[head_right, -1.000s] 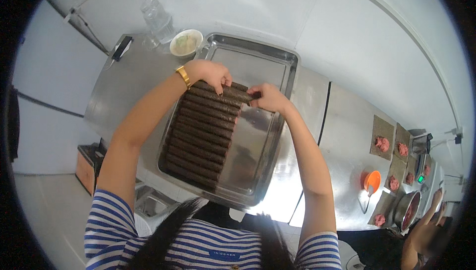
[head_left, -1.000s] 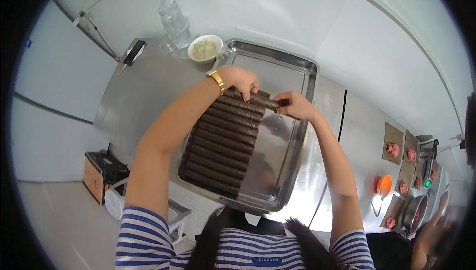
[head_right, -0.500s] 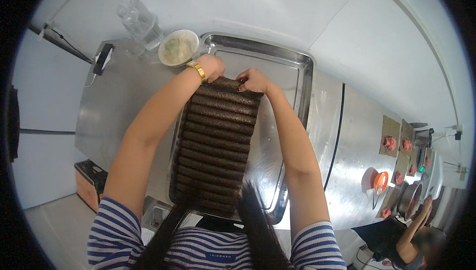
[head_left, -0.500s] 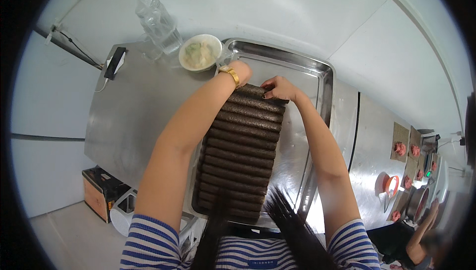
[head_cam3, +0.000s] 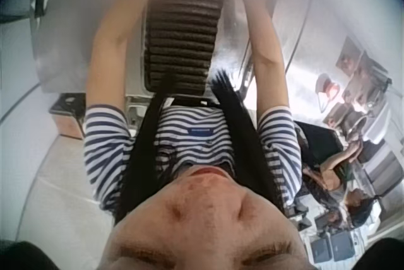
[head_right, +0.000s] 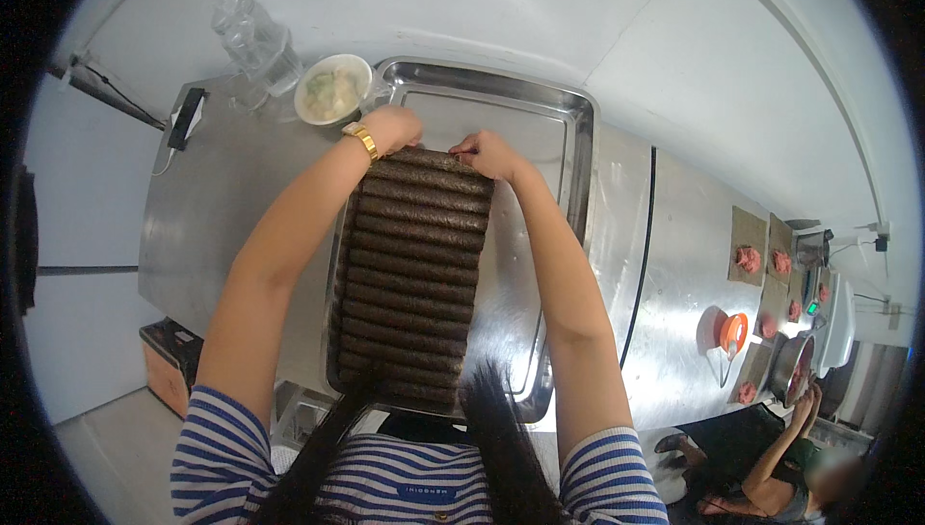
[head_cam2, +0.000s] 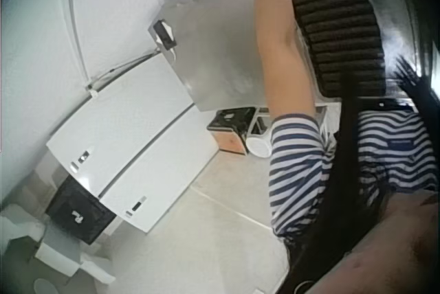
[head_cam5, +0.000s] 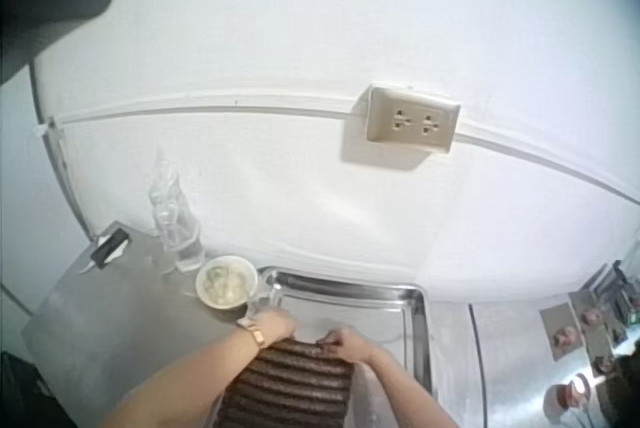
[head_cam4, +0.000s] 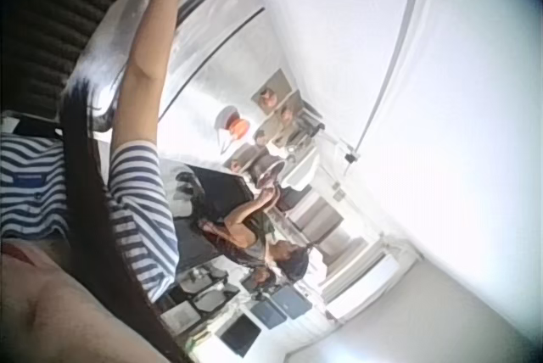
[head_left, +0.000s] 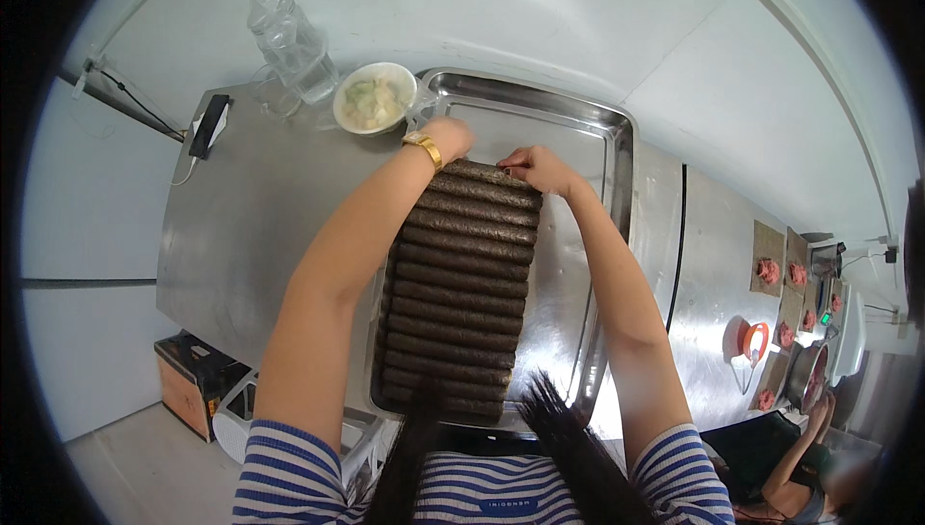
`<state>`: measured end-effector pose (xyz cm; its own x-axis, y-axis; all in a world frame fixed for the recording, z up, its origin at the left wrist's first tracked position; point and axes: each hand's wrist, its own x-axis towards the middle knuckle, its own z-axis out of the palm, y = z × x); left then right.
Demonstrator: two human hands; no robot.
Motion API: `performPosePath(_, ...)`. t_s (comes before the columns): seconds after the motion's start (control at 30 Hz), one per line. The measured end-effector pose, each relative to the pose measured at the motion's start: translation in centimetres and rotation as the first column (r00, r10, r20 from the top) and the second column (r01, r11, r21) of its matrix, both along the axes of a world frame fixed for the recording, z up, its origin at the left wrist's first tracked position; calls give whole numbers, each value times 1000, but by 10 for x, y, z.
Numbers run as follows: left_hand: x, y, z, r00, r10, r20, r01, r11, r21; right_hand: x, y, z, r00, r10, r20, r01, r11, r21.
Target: The person spreads a pink paste onto a sheet of nori using a spoon, then rolls the sheet into a cylindrical shape and places it on a metal tray. The process is repeated with additional sheets.
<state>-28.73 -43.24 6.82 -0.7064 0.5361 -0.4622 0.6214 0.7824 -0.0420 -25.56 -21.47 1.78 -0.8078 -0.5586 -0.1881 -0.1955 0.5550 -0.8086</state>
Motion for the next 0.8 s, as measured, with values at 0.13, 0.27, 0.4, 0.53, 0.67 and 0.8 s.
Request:
performPosePath(0.13, 2, 1, 1, 999, 54, 4, -54, 999, -6, 12, 2, -6, 998, -60, 19, 61, 997, -37)
performPosePath(0.27, 11, 7, 4, 998, 44, -50, -50, 993, -111, 13, -3, -8, 996, -94, -11, 93, 995, -18)
performPosePath(0.4, 16, 0, 6, 996, 13, -94, -10, 999, 34, 18, -4, -8, 984, -117, -133, 116, 993, -16)
performPosePath(0.53, 17, -4, 1, 995, 21, -94, -20, 1000, 18, 22, -6, -8, 985, -80, -154, 83, 996, 13)
performPosePath(0.67, 20, -12, -11, 986, 64, -155, -51, 995, 88, 22, -3, -9, 988, -128, -86, 129, 992, 3)
performPosePath(0.8, 29, -21, -18, 954, 77, -289, -34, 988, 152, 23, 13, -9, 982, -180, -50, 179, 984, -8)
